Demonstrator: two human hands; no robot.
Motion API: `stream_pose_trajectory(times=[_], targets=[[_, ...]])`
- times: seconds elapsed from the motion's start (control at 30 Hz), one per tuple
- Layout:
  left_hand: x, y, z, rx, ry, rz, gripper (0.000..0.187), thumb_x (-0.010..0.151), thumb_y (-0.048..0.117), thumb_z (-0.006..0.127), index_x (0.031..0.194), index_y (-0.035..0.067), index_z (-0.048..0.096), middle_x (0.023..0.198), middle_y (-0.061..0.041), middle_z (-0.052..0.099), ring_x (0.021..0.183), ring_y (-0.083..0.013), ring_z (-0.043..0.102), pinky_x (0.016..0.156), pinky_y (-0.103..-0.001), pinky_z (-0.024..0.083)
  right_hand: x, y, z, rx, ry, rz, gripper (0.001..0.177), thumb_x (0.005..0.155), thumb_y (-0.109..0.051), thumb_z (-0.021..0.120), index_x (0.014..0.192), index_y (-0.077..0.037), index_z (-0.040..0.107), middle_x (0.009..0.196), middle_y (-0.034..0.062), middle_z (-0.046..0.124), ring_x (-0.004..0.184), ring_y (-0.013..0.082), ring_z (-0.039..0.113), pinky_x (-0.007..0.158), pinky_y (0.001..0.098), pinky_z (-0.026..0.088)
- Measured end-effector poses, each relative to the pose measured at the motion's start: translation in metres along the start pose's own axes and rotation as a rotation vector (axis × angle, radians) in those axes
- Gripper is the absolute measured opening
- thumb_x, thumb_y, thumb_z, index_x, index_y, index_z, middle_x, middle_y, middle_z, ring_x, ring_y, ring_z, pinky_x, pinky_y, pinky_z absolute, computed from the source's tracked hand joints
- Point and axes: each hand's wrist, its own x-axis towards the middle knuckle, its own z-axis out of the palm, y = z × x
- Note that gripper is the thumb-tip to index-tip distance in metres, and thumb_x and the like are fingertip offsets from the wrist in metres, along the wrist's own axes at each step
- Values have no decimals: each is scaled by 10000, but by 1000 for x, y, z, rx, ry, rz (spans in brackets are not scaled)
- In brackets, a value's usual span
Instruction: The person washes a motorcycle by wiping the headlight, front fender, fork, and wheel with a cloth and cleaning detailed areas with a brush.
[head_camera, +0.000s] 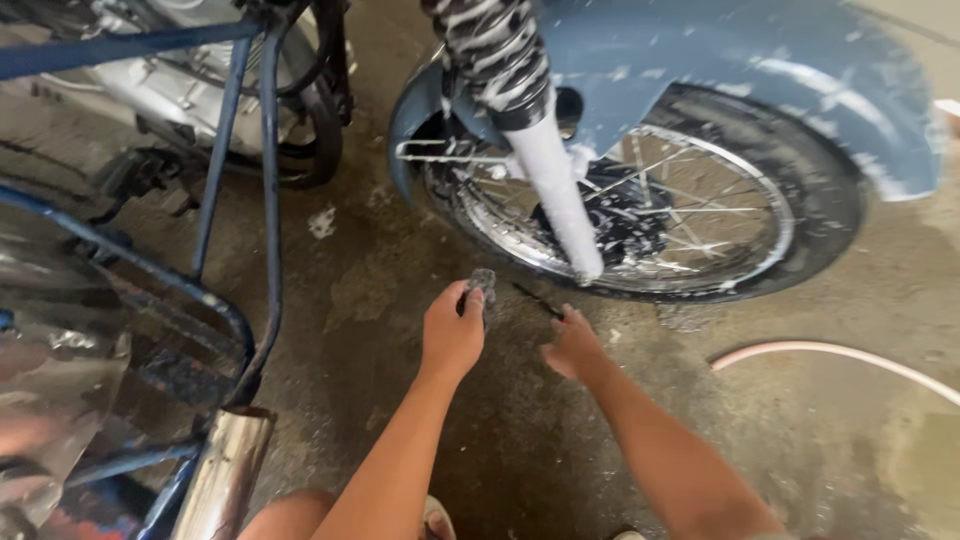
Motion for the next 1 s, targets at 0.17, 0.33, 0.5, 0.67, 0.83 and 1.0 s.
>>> stream_pose_trajectory(times=[0.17, 0.33, 0.5, 0.67, 0.83, 1.0], targets=[[-13, 3, -14, 28, 7, -45, 289, 960, 248, 607, 1135, 37, 701, 975, -148, 753, 906, -282, 724, 821, -368, 532, 16, 2, -4, -151, -289, 49, 699, 1002, -472, 471, 1540, -33, 394, 1675, 281, 141, 1561, 465, 83, 1274, 469, 119], [-20, 1, -14, -12, -19, -130, 325, 964, 270, 599, 1172, 39, 696, 987, -113, 766, 907, -242, 726, 827, -349, 534, 21, 10, -1, 85, -365, 273, 739, 923, -439, 584, 1595, -248, 343, 1707, 124, 114, 1570, 362, 162, 1268, 474, 209], [-27, 8, -13, 10, -138, -313, 448, 979, 331, 580, 1307, 28, 623, 903, -86, 708, 745, -212, 657, 715, -371, 523, 8, 5, 17, -31, -402, 189, 572, 980, -397, 522, 1474, -112, 559, 1555, 196, 422, 1380, 353, 475, 1121, 463, 457], [-26, 1, -15, -8, -122, -275, 425, 979, 322, 600, 1266, 12, 643, 837, -71, 676, 678, -150, 614, 653, -353, 506, -7, -12, 15, -38, -231, 170, 514, 941, -438, 619, 1347, -123, 626, 1642, 118, 225, 1476, 335, 329, 1160, 433, 383], [-26, -1, -11, -30, -137, -289, 376, 963, 309, 603, 1214, 36, 665, 766, -70, 666, 611, -155, 608, 614, -343, 492, 11, 4, 66, -136, -152, 54, 356, 960, -251, 562, 1274, -107, 648, 1348, 97, 683, 1270, 303, 645, 1027, 437, 546], [-23, -5, -8, -24, -99, -145, 319, 966, 279, 631, 1148, 25, 697, 833, -46, 713, 707, -137, 650, 677, -308, 513, 18, 33, 119, 23, -114, 280, 482, 969, -185, 528, 1428, -41, 493, 1214, 204, 701, 1103, 384, 701, 901, 472, 578]])
